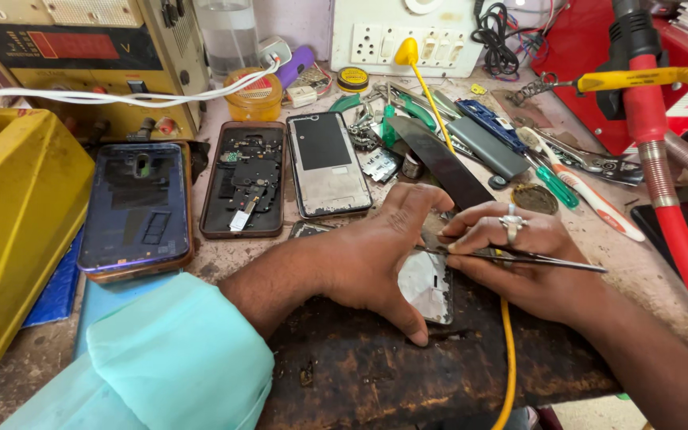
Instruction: The person holds a disassembled smartphone and pries the back cover away from the frame by hand. They then hold the frame steady on the workbench and use a black blade-like tool to scrape old adhesive and residue from the phone's edges, working around the perimeter.
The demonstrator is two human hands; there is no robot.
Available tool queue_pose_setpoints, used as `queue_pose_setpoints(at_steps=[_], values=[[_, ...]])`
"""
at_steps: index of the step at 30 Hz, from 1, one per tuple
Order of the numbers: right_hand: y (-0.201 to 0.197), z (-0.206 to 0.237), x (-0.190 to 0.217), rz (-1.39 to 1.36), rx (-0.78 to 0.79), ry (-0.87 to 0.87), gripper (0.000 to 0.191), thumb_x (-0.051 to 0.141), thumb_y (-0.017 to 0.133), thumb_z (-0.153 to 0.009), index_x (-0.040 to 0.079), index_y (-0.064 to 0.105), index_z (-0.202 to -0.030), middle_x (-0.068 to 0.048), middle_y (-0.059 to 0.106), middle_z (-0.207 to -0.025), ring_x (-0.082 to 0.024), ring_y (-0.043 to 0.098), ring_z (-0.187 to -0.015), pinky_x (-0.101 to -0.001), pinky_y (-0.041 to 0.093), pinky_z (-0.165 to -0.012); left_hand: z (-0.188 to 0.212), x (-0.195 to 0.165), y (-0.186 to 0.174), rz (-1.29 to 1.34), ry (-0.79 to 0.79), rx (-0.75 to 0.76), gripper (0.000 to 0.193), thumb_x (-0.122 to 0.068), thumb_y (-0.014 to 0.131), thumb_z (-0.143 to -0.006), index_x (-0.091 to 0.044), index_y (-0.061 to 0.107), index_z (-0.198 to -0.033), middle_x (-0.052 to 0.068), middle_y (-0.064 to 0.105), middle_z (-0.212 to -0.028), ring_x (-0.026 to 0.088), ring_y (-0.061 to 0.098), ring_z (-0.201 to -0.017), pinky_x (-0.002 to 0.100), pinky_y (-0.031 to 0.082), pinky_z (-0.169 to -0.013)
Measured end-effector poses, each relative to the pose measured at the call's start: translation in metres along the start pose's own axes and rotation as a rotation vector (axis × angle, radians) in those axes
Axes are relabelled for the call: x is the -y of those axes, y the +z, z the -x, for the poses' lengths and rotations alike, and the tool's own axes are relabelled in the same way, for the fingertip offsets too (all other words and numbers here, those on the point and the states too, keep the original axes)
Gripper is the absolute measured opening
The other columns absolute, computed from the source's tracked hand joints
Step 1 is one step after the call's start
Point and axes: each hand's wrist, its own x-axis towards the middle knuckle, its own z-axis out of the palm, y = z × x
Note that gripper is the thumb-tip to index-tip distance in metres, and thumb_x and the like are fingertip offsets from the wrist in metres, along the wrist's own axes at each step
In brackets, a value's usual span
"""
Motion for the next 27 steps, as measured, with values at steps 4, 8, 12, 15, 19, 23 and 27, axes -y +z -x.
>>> queue_pose_setpoints(at_steps=[4, 8, 12, 15, 19, 23, 27], values=[[0.000, -0.003, 0.004, -0.041, -0.013, -0.009, 0.009, 0.009, 0.081, -0.082, 0.008, 0.074, -0.089, -0.008, 0.076, -0.104, -0.020, 0.075, -0.099, -0.0326, 0.060, -0.084, 0.005, -0.006, -0.001, 0.014, -0.002, -0.039, 0.130, -0.047, 0.097, -0.052, -0.001, 0.027, -0.152, 0.024, 0.037, -0.150, 0.040, 0.043, -0.139, 0.043, 0.041, -0.113], [-0.006, 0.009, 0.009, 0.021, 0.012, -0.006, 0.012, 0.009, 0.082, -0.079, 0.010, 0.075, -0.088, -0.006, 0.077, -0.101, -0.020, 0.076, -0.098, -0.0327, 0.060, -0.081, 0.035, -0.029, 0.008, -0.229, -0.110, -0.192, 0.119, -0.055, 0.097, -0.051, -0.002, 0.043, -0.143, 0.026, 0.042, -0.147, 0.046, 0.037, -0.141, 0.050, 0.031, -0.114], [-0.012, 0.039, 0.018, 0.085, 0.049, 0.020, 0.012, 0.013, 0.082, -0.079, 0.014, 0.077, -0.089, -0.002, 0.079, -0.099, -0.018, 0.075, -0.100, -0.0308, 0.060, -0.081, 0.072, -0.055, 0.037, -0.362, -0.228, -0.308, 0.098, -0.065, 0.088, -0.061, -0.004, 0.058, -0.132, 0.024, 0.050, -0.143, 0.048, 0.038, -0.140, 0.060, 0.024, -0.115], [-0.013, 0.060, 0.027, 0.099, 0.095, 0.091, 0.012, 0.016, 0.083, -0.083, 0.018, 0.077, -0.093, 0.003, 0.077, -0.103, -0.014, 0.071, -0.102, -0.0264, 0.060, -0.080, 0.077, -0.065, 0.059, -0.420, -0.244, -0.354, 0.095, -0.074, 0.080, -0.072, -0.004, 0.059, -0.133, 0.029, 0.047, -0.145, 0.054, 0.032, -0.142, 0.070, 0.017, -0.113], [-0.013, 0.074, 0.039, 0.061, 0.024, 0.134, 0.015, 0.013, 0.083, -0.080, 0.017, 0.077, -0.093, 0.001, 0.072, -0.108, -0.013, 0.071, -0.102, -0.0257, 0.060, -0.082, 0.070, -0.063, 0.066, -0.331, -0.112, -0.366, 0.095, -0.074, 0.077, -0.072, -0.003, 0.058, -0.133, 0.033, 0.046, -0.143, 0.064, 0.025, -0.140, 0.080, 0.006, -0.108], [-0.012, 0.077, 0.046, 0.081, -0.007, 0.145, 0.015, 0.014, 0.084, -0.081, 0.017, 0.074, -0.091, 0.004, 0.074, -0.107, -0.011, 0.072, -0.104, -0.0242, 0.061, -0.085, 0.058, -0.059, 0.058, -0.281, -0.085, -0.301, 0.089, -0.065, 0.080, -0.072, -0.003, 0.058, -0.131, 0.033, 0.046, -0.145, 0.063, 0.026, -0.142, 0.079, 0.007, -0.110], [-0.002, 0.083, 0.055, 0.133, -0.192, 0.143, 0.016, 0.008, 0.081, -0.080, 0.012, 0.074, -0.093, 0.000, 0.077, -0.105, -0.014, 0.074, -0.100, -0.0262, 0.060, -0.086, 0.049, -0.054, 0.046, -0.248, -0.065, -0.181, 0.086, -0.054, 0.083, -0.069, -0.002, 0.055, -0.131, 0.031, 0.046, -0.145, 0.051, 0.035, -0.146, 0.067, 0.017, -0.120]])
